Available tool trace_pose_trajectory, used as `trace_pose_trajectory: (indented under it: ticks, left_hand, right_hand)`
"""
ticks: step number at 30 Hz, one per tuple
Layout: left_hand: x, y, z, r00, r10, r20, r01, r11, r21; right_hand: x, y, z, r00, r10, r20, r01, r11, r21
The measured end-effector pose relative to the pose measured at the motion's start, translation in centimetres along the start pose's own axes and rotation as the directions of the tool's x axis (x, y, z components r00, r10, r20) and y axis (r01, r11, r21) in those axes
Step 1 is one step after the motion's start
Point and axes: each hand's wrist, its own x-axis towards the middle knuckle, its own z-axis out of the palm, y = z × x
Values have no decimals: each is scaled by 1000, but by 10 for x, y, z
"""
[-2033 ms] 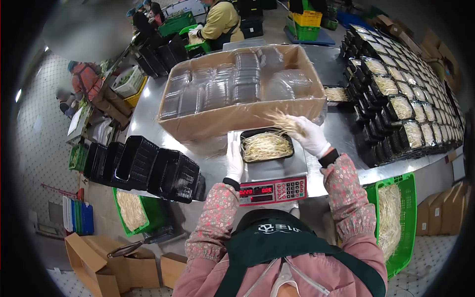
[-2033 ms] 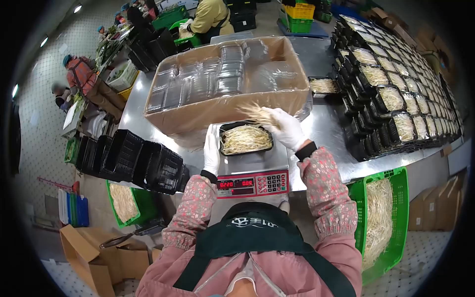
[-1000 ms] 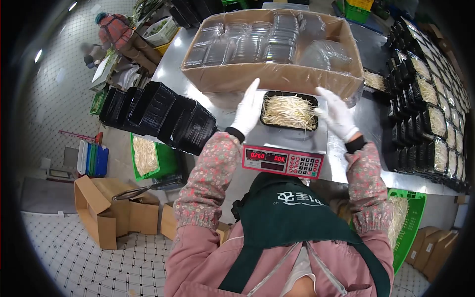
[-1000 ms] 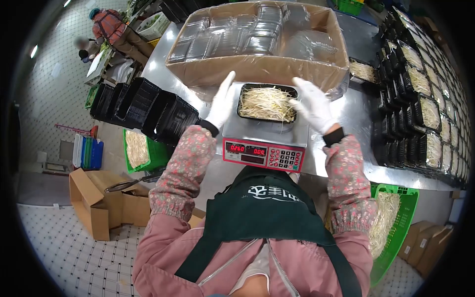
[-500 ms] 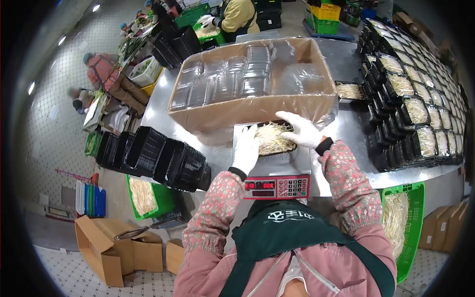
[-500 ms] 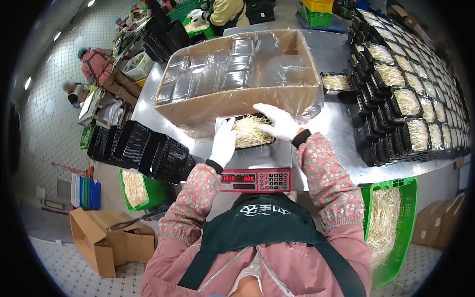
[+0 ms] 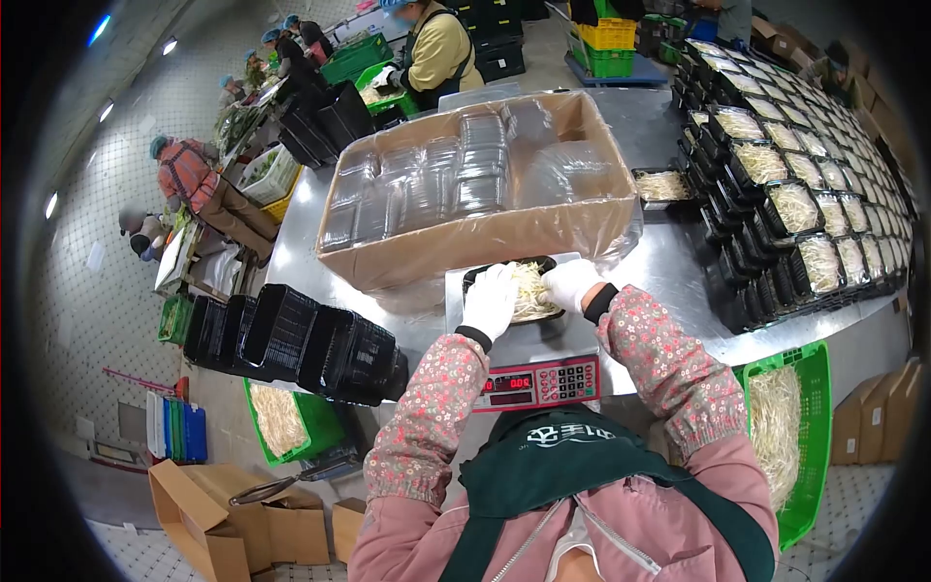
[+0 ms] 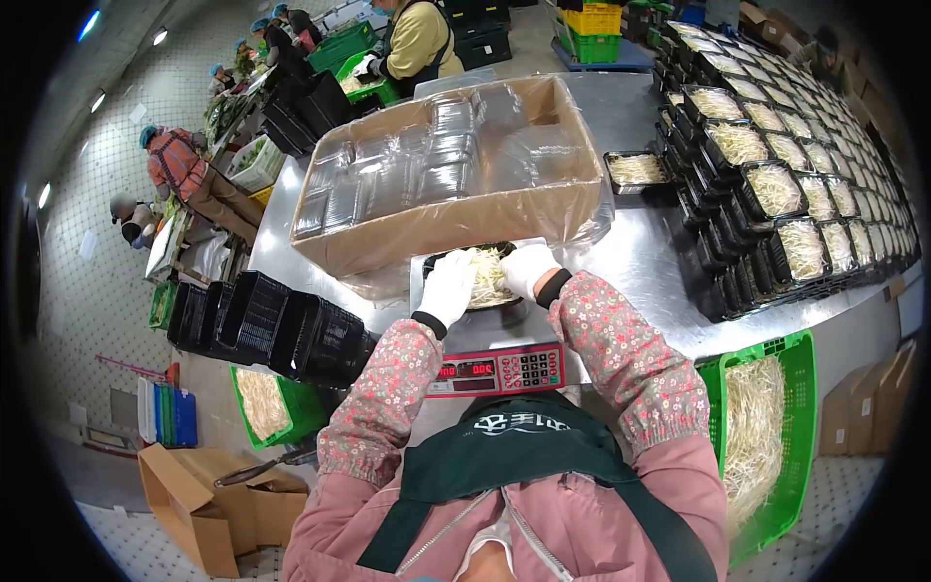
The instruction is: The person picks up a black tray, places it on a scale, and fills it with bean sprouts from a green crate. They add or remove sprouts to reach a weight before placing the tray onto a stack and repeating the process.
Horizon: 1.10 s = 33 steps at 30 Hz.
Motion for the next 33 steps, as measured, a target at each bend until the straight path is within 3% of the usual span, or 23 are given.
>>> trace_pose_trajectory:
  ticks: [2, 4, 8, 9, 12, 14, 16, 17, 18, 20, 22, 24, 26, 27, 28, 30, 32, 33]
  left_hand:
    - [-1, 1, -1, 1000, -8, 14, 8, 1000, 15]
    - [-4, 1, 1, 999, 24, -46, -25, 1000, -15]
    - [-10, -11, 14, 976, 56, -209, -76, 993, -90]
    - [-13, -9, 13, 964, 27, -263, -76, 981, -177]
    - [-19, 3, -17, 903, 75, -422, -125, 988, -91]
    - [-32, 0, -48, 867, -23, -498, -99, 971, -217]
    - [-57, -12, -93, 767, -79, -637, -1, 992, -124]
    - [-72, -22, -117, 742, -151, -654, 150, 987, -58]
    - [-87, -33, -132, 645, -125, -754, 245, 968, 49]
    - [-125, -73, -137, 560, -204, -803, 568, 800, 193]
    - [-163, -113, -133, 689, -418, -592, 641, 733, 229]
    - [-186, -126, -117, 654, -574, -493, 696, 712, 95]
    - [-186, -129, -124, 681, -516, -519, 665, 733, 143]
    - [-188, -125, -132, 622, -602, -502, 726, 682, 81]
    - [-182, -118, -137, 537, -626, -565, 698, 706, -118]
    - [-183, -113, -148, 489, -653, -579, 639, 720, -273]
    - [-173, -90, -163, 483, -474, -736, 526, 829, -189]
    - [-159, -68, -171, 513, -438, -738, 306, 897, -319]
  right_hand:
    - [-3, 6, 5, 998, -46, -38, 46, 999, 1]
    - [-9, 7, 1, 992, -79, -101, 84, 996, 41]
    - [-31, 27, -32, 995, -50, -84, 54, 997, 49]
    - [-41, 34, -40, 991, -49, -128, 61, 994, 95]
    - [-63, 76, -39, 965, -47, -259, 93, 981, 169]
    - [-81, 95, -43, 964, 44, -261, 2, 985, 173]
    - [-99, 114, -34, 921, 113, -372, -9, 963, 269]
    - [-109, 124, -28, 912, 190, -364, -57, 936, 346]
    - [-117, 134, -21, 899, 262, -350, -100, 902, 420]
    - [-132, 145, -14, 868, 421, -265, -188, 771, 609]
    - [-137, 152, 3, 829, 426, -361, -45, 696, 717]
    - [-135, 153, 5, 840, 436, -322, -88, 696, 713]
    - [-125, 154, 16, 829, 467, -309, -54, 615, 786]
    - [-115, 145, 7, 829, 419, -371, -25, 690, 723]
    - [-110, 141, 4, 837, 399, -375, 4, 680, 733]
    - [-112, 136, 3, 844, 375, -384, 50, 658, 752]
    - [-112, 115, -22, 793, 350, -499, 173, 655, 735]
    - [-113, 100, -41, 758, 363, -542, 229, 630, 742]
